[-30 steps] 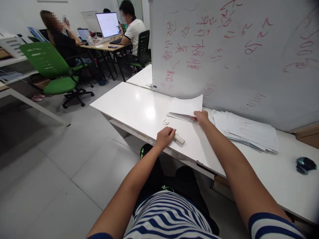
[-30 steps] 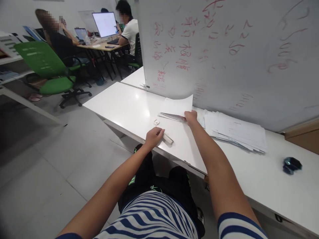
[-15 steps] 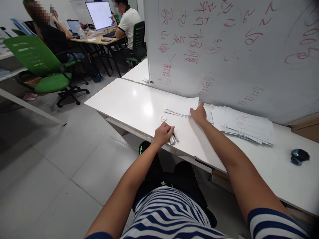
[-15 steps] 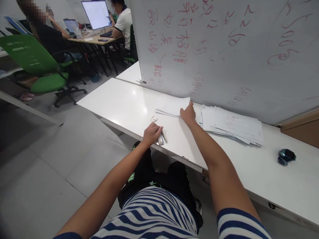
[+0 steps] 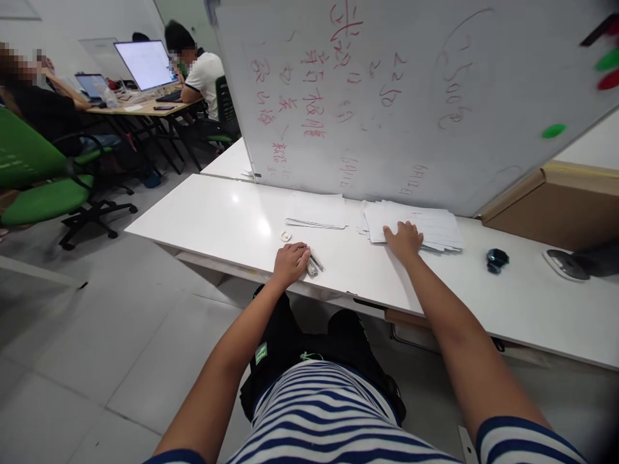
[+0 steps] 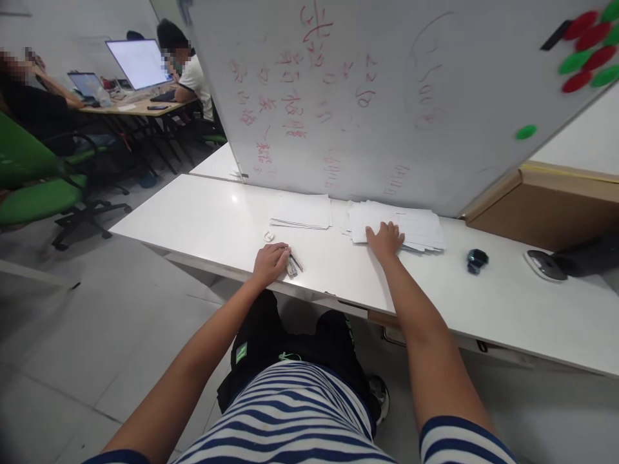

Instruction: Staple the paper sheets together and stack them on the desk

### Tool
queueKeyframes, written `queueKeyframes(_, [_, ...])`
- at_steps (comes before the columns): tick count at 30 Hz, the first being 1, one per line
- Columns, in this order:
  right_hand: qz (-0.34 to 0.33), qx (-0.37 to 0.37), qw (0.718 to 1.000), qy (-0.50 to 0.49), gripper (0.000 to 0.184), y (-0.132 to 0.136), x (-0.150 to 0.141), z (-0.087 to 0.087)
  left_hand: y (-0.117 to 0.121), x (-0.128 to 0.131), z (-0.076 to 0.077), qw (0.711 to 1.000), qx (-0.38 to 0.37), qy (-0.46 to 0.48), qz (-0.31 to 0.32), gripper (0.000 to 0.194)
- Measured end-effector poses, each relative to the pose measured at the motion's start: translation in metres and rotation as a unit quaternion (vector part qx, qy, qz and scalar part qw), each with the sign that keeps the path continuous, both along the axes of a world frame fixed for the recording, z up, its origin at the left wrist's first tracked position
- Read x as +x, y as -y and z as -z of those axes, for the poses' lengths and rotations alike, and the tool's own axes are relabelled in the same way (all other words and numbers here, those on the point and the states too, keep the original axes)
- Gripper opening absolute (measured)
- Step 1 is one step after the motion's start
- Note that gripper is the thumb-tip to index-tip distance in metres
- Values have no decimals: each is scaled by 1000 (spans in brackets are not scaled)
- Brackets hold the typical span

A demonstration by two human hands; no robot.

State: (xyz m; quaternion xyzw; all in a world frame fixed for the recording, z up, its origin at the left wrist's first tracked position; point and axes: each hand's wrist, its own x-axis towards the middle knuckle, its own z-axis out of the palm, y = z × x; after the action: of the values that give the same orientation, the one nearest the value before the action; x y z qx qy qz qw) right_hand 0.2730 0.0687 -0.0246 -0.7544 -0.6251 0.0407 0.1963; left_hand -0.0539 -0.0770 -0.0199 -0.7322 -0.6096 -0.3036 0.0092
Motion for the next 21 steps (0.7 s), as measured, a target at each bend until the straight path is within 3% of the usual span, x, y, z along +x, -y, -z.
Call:
queueKeyframes(4, [-17,11,1000,7,52,7,8,-1,7,3,-6,997,-21,-78,20,37])
queueKeyframes(12, [-35,69,997,27,54,18,5,11,32,9,-11,982,-32,-180,51,72])
queueKeyframes(21, [-112,71,991,25,63,30,20,18,45,14,-15,975,-26,-193,110,52])
